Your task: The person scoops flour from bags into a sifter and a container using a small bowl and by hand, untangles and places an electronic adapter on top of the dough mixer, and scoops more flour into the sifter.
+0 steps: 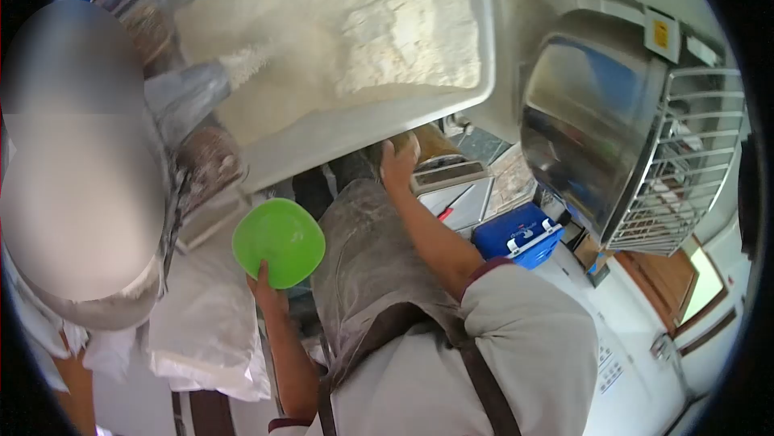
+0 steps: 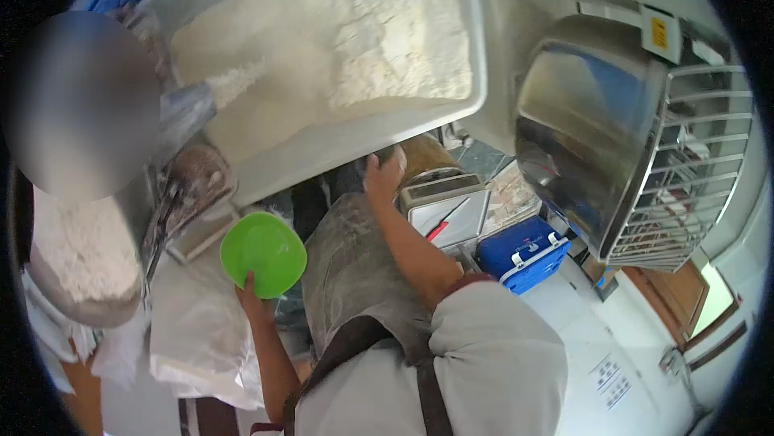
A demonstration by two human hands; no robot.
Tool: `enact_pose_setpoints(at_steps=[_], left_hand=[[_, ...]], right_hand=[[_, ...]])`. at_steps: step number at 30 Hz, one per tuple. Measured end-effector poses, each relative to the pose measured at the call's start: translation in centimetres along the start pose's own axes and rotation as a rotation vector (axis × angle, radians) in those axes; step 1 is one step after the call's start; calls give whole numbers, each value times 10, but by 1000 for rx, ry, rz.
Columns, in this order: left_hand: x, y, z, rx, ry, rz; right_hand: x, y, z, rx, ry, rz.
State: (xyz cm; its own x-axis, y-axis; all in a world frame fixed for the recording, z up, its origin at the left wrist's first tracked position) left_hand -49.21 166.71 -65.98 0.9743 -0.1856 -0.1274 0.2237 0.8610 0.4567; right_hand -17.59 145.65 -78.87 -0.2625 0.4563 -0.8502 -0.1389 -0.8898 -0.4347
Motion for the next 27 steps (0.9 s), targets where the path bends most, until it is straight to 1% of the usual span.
enact_pose_setpoints(at_steps=[1,2,3,4,6,7,8,9,10,11,13,15,17,19,21,23,24,25,26,27], left_hand=[[5,-2,-6,6,-37,11],[10,-2,-9,11,-70,15],[17,0,-11,17,-97,0],[24,1,-13,26,-91,-53],[21,-2,-14,42,-88,-122],[14,-3,-17,130,-104,-326],[15,1,-22,220,-118,-532],[27,9,-21,232,-125,-550],[42,16,-12,131,-99,-303],[49,17,-5,23,-68,-56],[55,18,-8,21,-64,-72],[59,18,-14,25,-53,-70],[61,17,-17,114,-9,-393],[68,14,-18,134,-20,-403],[81,18,-21,159,-32,-404],[91,19,-16,-55,-1,-81],[93,24,-13,-48,7,-76],[100,26,-15,-24,-51,-299],[105,35,-13,6,-90,-520],[105,45,-7,34,-53,-496]], right_hand=[[4,25,-4,8,32,-4],[11,57,-5,112,117,31],[10,66,-10,218,200,63],[19,69,-24,231,222,53],[33,49,-65,276,163,-196],[35,47,-87,289,172,-207],[31,55,-104,449,296,-119],[24,61,-118,610,415,-28],[14,68,-137,633,256,-3],[0,82,-152,653,93,24],[-14,112,-191,542,388,324],[-44,84,-214,326,545,820],[-61,62,-246,363,388,833],[-71,26,-284,389,-105,336],[-13,10,-319,-215,-77,294],[29,-65,-283,-741,-611,260],[35,-96,-266,-640,-716,262],[36,-126,-250,-561,-813,263],[30,-149,-234,-607,-818,248],[17,-169,-215,-566,-772,168]])
Point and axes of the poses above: each hand's wrist, its own z-axis away from the middle knuckle, its own x-axis out of the palm, y = z × x, the point moved 5 cm from there along -z, towards the middle knuckle
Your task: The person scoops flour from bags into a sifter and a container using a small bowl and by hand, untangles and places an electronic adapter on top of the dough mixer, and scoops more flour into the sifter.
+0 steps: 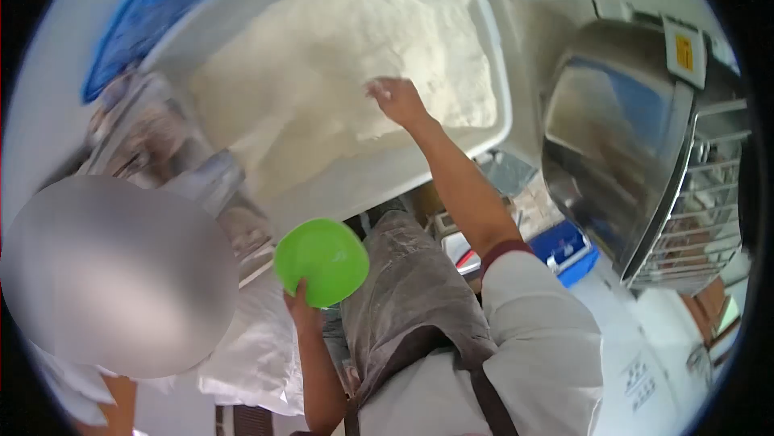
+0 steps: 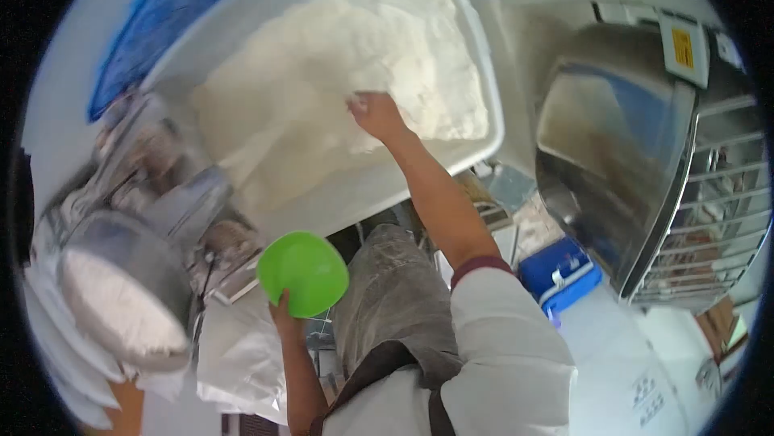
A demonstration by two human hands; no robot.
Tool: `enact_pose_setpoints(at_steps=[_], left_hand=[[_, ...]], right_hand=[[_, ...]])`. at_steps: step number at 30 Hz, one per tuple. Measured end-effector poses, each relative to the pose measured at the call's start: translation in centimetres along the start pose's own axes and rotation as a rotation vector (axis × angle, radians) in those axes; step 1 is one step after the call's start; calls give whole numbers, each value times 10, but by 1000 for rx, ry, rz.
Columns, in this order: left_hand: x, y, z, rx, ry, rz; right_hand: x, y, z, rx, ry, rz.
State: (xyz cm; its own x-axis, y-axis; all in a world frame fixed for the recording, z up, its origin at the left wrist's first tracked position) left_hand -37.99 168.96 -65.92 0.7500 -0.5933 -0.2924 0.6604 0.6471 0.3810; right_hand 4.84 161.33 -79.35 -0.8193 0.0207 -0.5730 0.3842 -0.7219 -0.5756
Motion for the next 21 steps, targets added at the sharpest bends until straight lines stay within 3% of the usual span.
enact_pose_setpoints(at_steps=[1,2,3,5,8,10,12,14,16,17,18,19,21], left_hand=[[7,9,7,-31,-18,215],[12,19,16,-55,-42,431],[15,30,24,-26,-116,415],[10,39,32,-16,-227,478],[22,67,51,-100,-383,648],[27,90,74,-134,-473,779],[34,103,96,-211,-723,787],[27,121,115,-165,-768,829],[6,131,126,-112,-805,877],[-7,133,129,-3,-890,864],[-18,132,132,102,-974,845],[-28,119,122,133,-968,877],[-83,85,85,534,-217,658]], right_hand=[[-6,-28,12,6,61,-71],[4,-58,26,-101,-38,-65],[14,-83,49,-200,-136,-51],[-9,-169,129,-631,-190,314],[-48,-228,200,-779,-318,506],[-74,-251,230,-1012,-182,174],[-74,-247,230,-1110,-74,145],[-88,-266,233,-1204,20,110],[-98,-295,220,-1003,-84,225],[-109,-317,217,-648,-139,284],[-123,-337,214,-742,1,246],[-142,-352,208,-828,139,201],[-175,-376,178,-660,165,-117]])
Point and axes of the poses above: each hand's wrist, its own z-axis away from the middle knuckle, its own x-axis out of the palm, y = z × x, the point moved 5 cm from there along -z, towards the middle knuckle
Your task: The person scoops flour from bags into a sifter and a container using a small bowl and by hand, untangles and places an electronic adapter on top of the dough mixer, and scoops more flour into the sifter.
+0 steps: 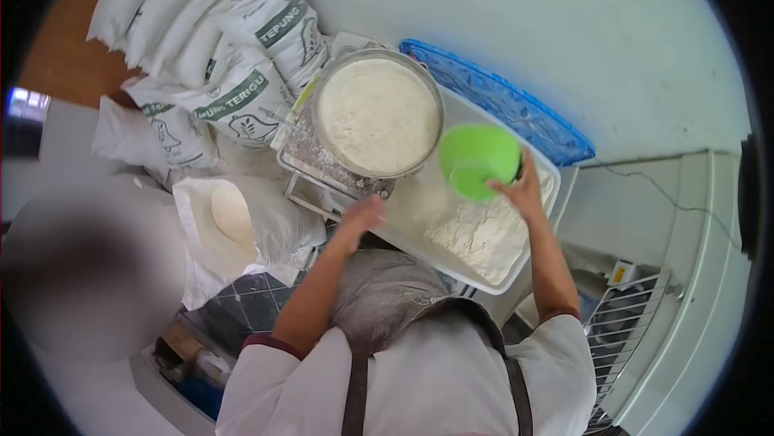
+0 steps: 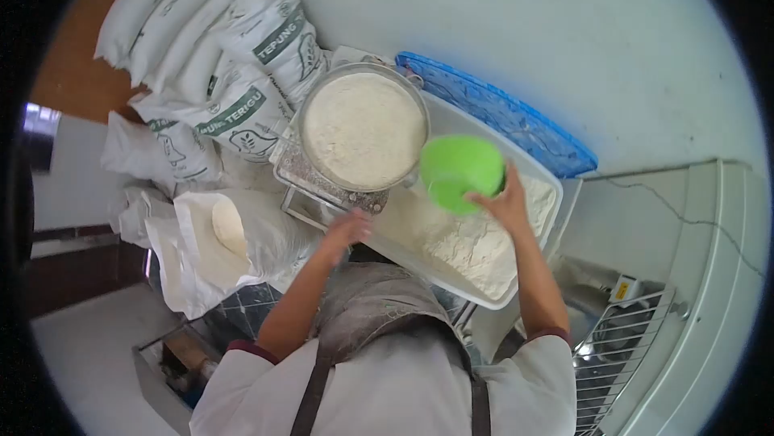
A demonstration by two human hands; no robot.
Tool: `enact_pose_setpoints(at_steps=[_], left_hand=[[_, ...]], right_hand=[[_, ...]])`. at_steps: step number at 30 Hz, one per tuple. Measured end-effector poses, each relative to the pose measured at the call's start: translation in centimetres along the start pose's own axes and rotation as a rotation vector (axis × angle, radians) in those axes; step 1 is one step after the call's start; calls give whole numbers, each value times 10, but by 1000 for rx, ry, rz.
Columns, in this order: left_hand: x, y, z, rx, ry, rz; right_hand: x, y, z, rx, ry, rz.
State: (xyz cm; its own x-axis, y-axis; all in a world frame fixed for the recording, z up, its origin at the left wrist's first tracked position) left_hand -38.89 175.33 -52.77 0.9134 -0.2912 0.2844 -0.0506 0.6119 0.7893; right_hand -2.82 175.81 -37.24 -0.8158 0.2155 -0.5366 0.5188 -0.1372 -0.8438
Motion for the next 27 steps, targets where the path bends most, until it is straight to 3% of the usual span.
enact_pose_setpoints(at_steps=[2,6,8,9,11,13,15,18,23,25,26,27], left_hand=[[-50,25,-2,27,351,-63],[-65,73,-45,279,432,-49],[-65,77,-62,310,382,-20],[-64,79,-71,345,332,-19],[-73,74,-81,364,343,-30],[-76,71,-81,366,361,-42],[-74,82,-73,295,357,-188],[-75,84,-75,364,363,-150],[-84,102,-64,372,354,-78],[-89,103,-63,341,344,-66],[-89,103,-62,365,335,-86],[-89,102,-60,386,325,-107]], right_hand=[[1,-49,-45,-3,-25,-366],[85,-129,-101,-113,-321,-32],[142,-130,-112,10,-570,-118],[158,-118,-121,7,-582,-94],[194,-95,-129,-215,-795,518],[202,-112,-132,-235,-878,646],[215,-136,-134,-413,-1000,827],[227,-152,-160,-598,-839,796],[223,-184,-187,-592,-757,593],[206,-186,-195,-266,-676,303],[201,-179,-197,-266,-689,307],[192,-164,-199,-80,-658,147]])
Point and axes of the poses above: each hand's wrist, its own z-axis away from the middle knuckle, its own x-axis out of the palm, y = z × x, the point moved 5 cm from there along -z, towards the middle knuckle
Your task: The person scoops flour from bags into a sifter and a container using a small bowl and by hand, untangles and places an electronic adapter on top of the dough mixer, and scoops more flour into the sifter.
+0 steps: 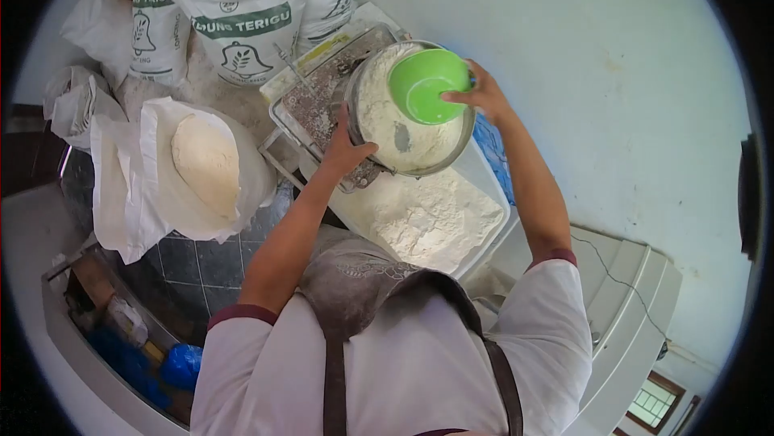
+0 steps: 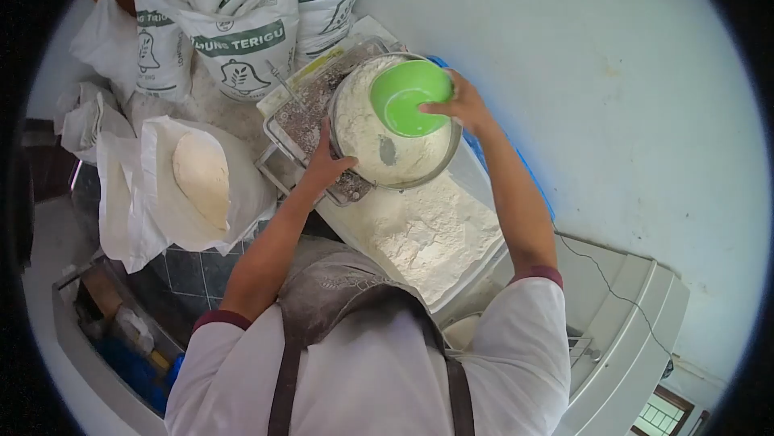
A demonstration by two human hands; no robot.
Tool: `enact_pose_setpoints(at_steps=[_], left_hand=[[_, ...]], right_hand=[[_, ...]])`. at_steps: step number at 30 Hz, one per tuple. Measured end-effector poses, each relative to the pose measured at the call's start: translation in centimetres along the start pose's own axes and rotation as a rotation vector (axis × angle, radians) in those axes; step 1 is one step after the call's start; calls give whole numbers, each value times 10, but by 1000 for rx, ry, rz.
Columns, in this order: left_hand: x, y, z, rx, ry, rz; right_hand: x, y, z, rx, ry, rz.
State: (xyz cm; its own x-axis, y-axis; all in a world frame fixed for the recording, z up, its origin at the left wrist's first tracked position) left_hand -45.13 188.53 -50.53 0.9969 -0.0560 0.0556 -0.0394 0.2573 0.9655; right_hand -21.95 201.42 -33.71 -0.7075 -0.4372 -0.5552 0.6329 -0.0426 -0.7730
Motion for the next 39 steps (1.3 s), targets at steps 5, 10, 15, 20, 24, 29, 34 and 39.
enact_pose_setpoints(at_steps=[5,10,15,20,24,29,34,39], left_hand=[[-3,-10,-4,-4,-45,-66],[-4,-2,-5,-52,-93,-74],[0,2,-7,-56,-96,55],[-6,-1,-11,-99,-109,23],[-8,4,-9,-74,-126,-16],[-6,4,-11,-72,-163,-3],[-6,23,-10,-94,-189,-53],[-4,30,-6,-153,-165,101]], right_hand=[[23,23,30,223,-162,-203],[53,22,6,-211,-494,779],[39,-16,-23,-267,-370,845],[7,-26,-24,-295,-142,694],[-21,3,3,89,-90,30],[34,29,30,237,-214,-22],[65,16,6,-159,-291,644],[26,-11,-21,-177,-169,607]])
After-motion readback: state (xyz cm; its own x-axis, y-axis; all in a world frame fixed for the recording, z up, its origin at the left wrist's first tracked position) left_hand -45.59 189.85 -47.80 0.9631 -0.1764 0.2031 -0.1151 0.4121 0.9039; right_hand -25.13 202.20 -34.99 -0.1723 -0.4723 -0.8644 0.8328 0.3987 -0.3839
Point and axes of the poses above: each hand's wrist, its own z-axis away from the middle knuckle, its own x-axis out of the palm, y = z × x, the point moved 5 cm from there along -z, towards the middle knuckle
